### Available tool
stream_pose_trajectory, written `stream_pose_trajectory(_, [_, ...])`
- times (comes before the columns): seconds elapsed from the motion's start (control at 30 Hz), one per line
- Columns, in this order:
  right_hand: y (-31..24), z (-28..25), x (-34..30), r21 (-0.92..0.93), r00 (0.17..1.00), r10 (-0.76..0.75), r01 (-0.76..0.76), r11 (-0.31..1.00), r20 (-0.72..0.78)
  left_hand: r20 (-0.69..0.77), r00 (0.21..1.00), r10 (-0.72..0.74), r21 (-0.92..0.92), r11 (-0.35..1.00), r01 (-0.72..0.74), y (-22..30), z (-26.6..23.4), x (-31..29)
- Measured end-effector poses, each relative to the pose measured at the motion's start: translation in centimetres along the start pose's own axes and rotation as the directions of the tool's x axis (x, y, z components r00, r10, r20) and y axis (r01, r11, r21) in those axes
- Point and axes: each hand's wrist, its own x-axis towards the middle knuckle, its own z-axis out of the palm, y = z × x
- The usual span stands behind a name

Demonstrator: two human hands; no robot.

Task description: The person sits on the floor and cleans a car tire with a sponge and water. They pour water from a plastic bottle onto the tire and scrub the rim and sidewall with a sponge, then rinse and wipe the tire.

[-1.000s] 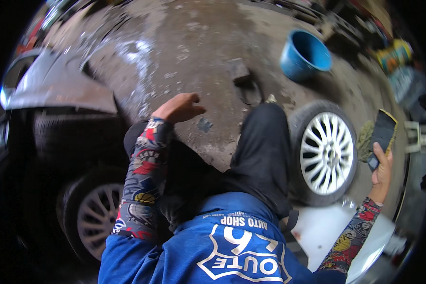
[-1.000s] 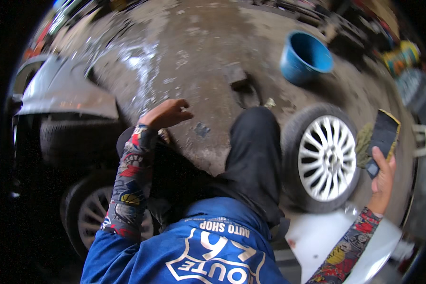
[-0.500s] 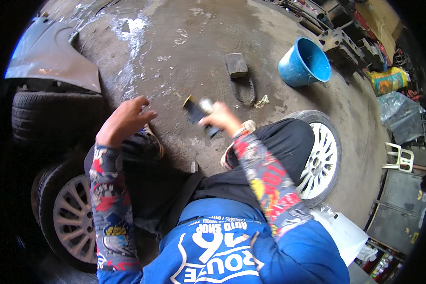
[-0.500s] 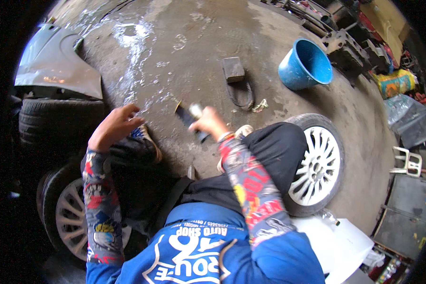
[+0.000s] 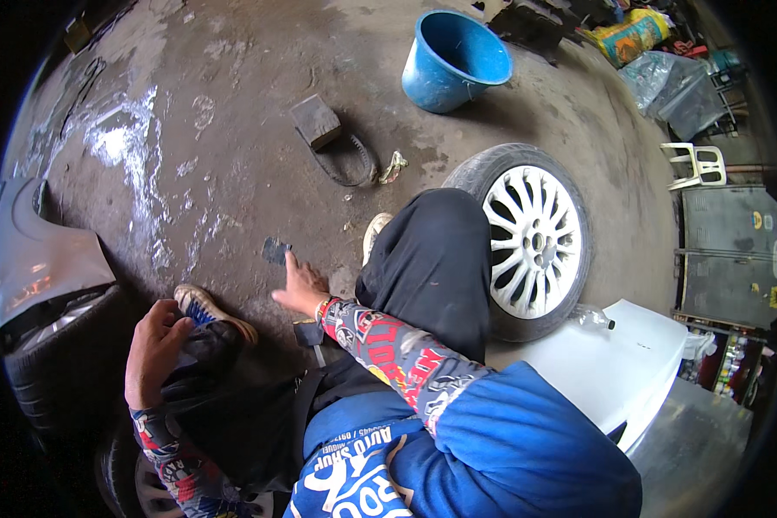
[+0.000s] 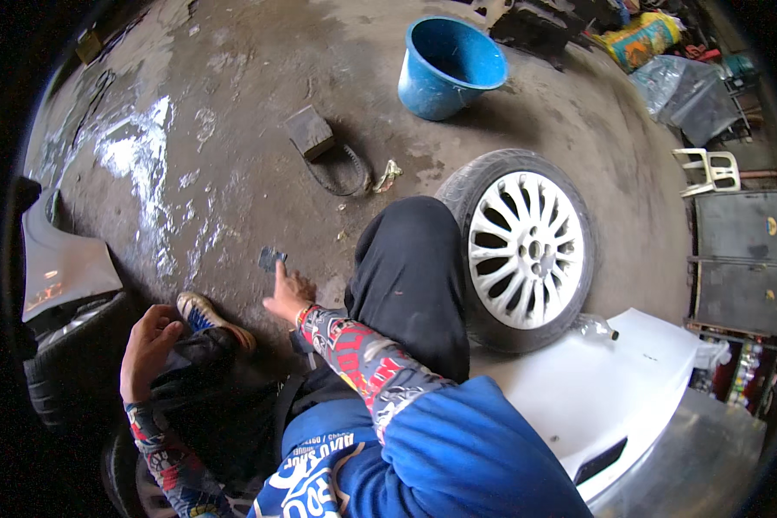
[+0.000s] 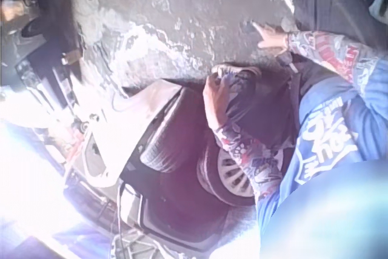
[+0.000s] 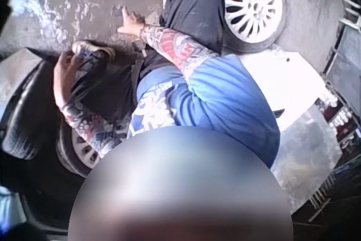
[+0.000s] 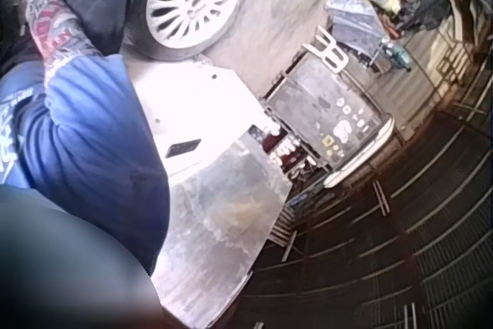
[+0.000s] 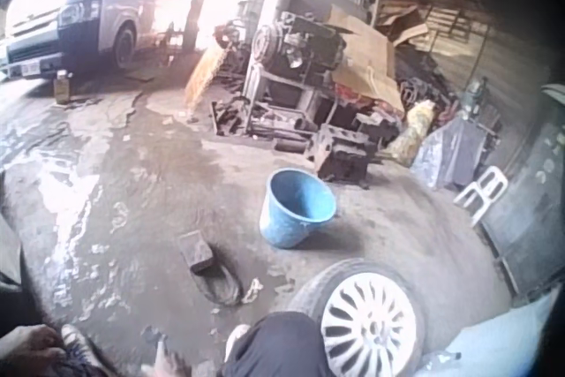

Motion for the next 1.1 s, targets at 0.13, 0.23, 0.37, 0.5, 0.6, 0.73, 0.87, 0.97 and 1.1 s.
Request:
stream_pose_trajectory(0.13, [-5.9,-4.5,-1.5,0.211,0.898,-0.237,0.330,0.920,-0.372,-0.047,0.995,0.085,0.061,0.995,-0.082,1.5,-0.2,0.9])
stream_pose_trajectory(0.23, [-7.6,-8.8,-4.8,0.201,0.679,-0.385,0.617,0.761,-0.625,-0.060,0.993,0.100,0.109,0.990,-0.093,2.9,0.4,1.5])
stream_pose_trajectory(0.37, [-6.8,-17.7,-10.5,-0.106,0.175,-0.545,0.889,0.446,-0.820,-0.005,0.992,0.128,0.234,0.964,-0.123,4.0,0.5,1.3])
stream_pose_trajectory(0.5, [-0.9,-25.4,-16.5,0.138,0.246,-0.164,0.861,0.489,-0.955,-0.005,0.978,0.208,0.307,0.931,-0.197,4.4,0.4,0.6])
stream_pose_trajectory(0.6, [5.6,-28.3,-16.9,0.311,0.296,0.109,0.818,0.484,-0.949,0.018,0.973,0.230,0.299,0.927,-0.225,4.5,0.4,-0.1])
stream_pose_trajectory(0.73, [16.6,-25.7,-14.4,0.564,0.379,0.429,0.663,0.492,-0.820,0.036,0.977,0.211,0.287,0.934,-0.212,4.4,0.6,-0.8])
stream_pose_trajectory(0.87, [26.3,-19.0,-11.9,0.619,0.258,0.569,0.191,0.762,-0.781,0.039,0.976,0.215,0.300,0.929,-0.217,3.9,0.8,-1.1])
stream_pose_trajectory(0.97, [30.3,-14.8,-11.9,0.524,0.347,0.490,0.005,0.852,-0.800,0.045,0.979,0.200,0.314,0.927,-0.204,3.4,0.8,-1.3])
stream_pose_trajectory(1.1, [31.1,-12.9,-12.3,0.523,0.470,0.508,-0.111,0.845,-0.722,0.040,0.984,0.175,0.324,0.929,-0.178,3.3,0.7,-1.7])
